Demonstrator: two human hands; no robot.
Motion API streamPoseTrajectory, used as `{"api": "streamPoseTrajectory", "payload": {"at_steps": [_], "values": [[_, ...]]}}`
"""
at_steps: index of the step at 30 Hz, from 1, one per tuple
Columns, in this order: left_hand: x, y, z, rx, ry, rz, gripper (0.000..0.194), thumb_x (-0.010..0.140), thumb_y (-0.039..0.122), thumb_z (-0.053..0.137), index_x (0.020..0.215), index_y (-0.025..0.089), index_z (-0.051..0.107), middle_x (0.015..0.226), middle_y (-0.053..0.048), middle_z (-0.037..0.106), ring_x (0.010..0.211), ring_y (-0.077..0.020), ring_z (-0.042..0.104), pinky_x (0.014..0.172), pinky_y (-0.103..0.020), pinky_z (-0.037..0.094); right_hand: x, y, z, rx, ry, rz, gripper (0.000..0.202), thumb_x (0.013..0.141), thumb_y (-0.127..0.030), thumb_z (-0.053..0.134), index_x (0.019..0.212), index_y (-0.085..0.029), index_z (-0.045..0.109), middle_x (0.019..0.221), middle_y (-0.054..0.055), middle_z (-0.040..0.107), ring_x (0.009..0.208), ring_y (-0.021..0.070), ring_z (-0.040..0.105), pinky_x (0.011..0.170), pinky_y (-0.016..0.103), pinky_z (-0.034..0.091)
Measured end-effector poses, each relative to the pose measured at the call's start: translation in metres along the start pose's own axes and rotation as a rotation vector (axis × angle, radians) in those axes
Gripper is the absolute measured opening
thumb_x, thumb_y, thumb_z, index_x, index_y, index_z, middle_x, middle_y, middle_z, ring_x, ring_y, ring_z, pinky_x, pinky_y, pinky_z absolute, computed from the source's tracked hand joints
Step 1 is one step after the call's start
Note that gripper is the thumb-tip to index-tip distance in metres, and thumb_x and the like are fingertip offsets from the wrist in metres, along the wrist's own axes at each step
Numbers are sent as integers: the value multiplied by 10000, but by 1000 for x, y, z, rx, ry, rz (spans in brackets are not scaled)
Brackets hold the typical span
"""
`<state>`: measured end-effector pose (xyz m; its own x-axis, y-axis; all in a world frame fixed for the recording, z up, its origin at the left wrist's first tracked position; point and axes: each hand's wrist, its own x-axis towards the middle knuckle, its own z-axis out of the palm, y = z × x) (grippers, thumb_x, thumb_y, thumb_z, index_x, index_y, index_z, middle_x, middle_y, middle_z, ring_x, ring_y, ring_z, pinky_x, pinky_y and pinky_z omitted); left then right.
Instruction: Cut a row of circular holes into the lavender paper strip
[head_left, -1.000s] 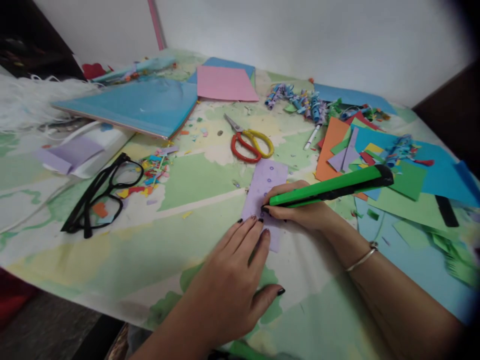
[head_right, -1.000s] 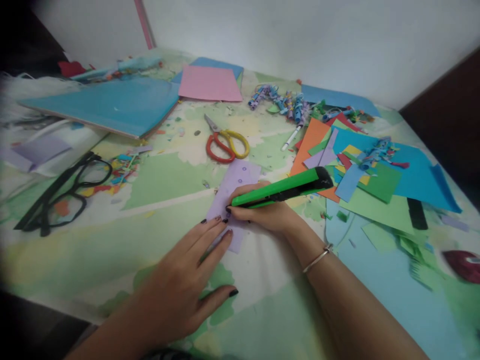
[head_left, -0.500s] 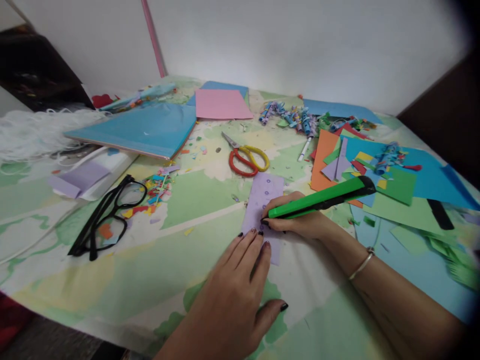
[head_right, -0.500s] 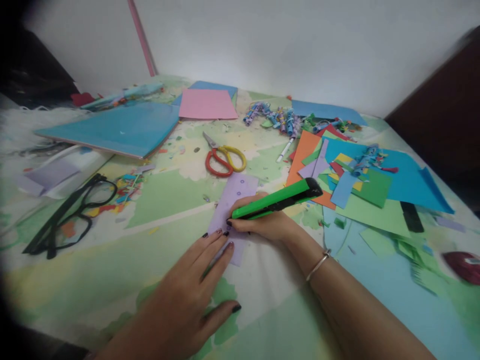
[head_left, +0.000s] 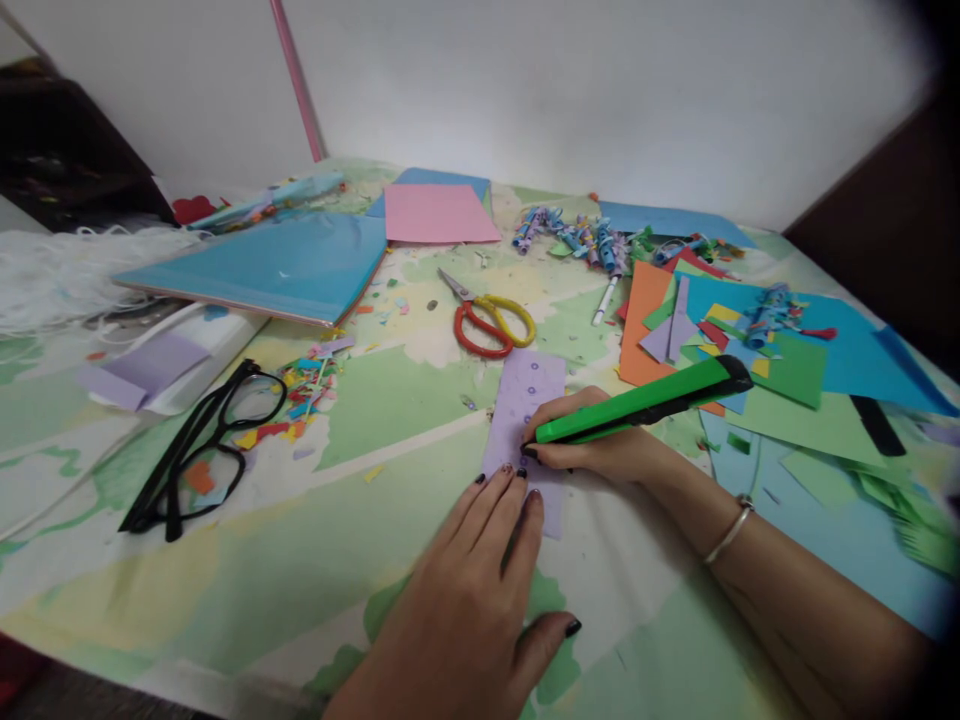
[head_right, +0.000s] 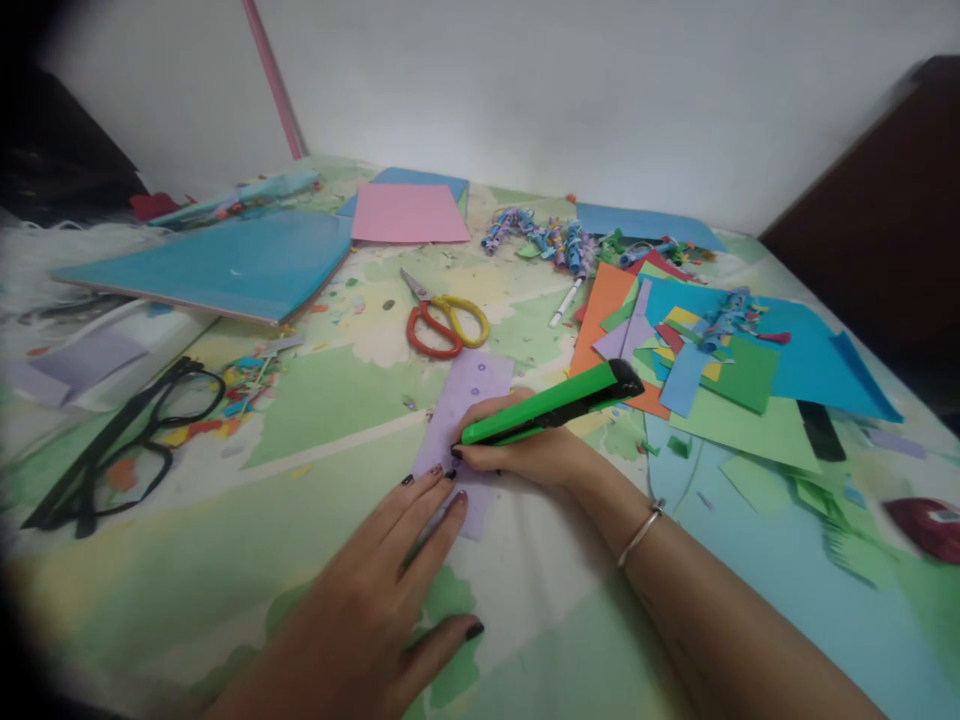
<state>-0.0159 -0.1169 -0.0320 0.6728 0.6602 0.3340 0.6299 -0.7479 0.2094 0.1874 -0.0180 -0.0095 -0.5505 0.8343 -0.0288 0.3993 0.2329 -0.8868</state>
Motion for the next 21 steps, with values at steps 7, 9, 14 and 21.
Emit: {"api": "streamPoseTrajectory", "payload": {"at_steps": [7,9,14,21], "values": [[2,-1,1,20,41,19,623,858,510,496,1279,52,527,1321,-220,530,1253,-333,472,947,-471,506,-1,1,1,-4,-10,-31,119,756,-226,634,782,-116,674,717,28,674,657,98,578,591,180,465],[3,-1,1,24,54,24,624,854,506,503,1271,42,535,1306,-229,539,1239,-338,486,934,-473,514,-1,1,1,-10,-12,-42,137,765,-244,635,784,-114,672,711,30,673,648,97,575,585,179,463],[3,-2,1,32,72,34,621,841,510,522,1248,42,556,1291,-234,550,1219,-340,507,916,-467,526,0,3,2,-64,-8,-70,115,763,-222,633,775,-114,671,672,16,648,614,82,537,580,171,441],[2,-1,2,30,72,35,626,842,503,522,1261,38,544,1312,-234,533,1239,-346,484,923,-476,520,-2,6,4,-91,-23,-102,100,778,-207,613,802,-126,665,704,12,659,631,80,554,592,167,442]]}}
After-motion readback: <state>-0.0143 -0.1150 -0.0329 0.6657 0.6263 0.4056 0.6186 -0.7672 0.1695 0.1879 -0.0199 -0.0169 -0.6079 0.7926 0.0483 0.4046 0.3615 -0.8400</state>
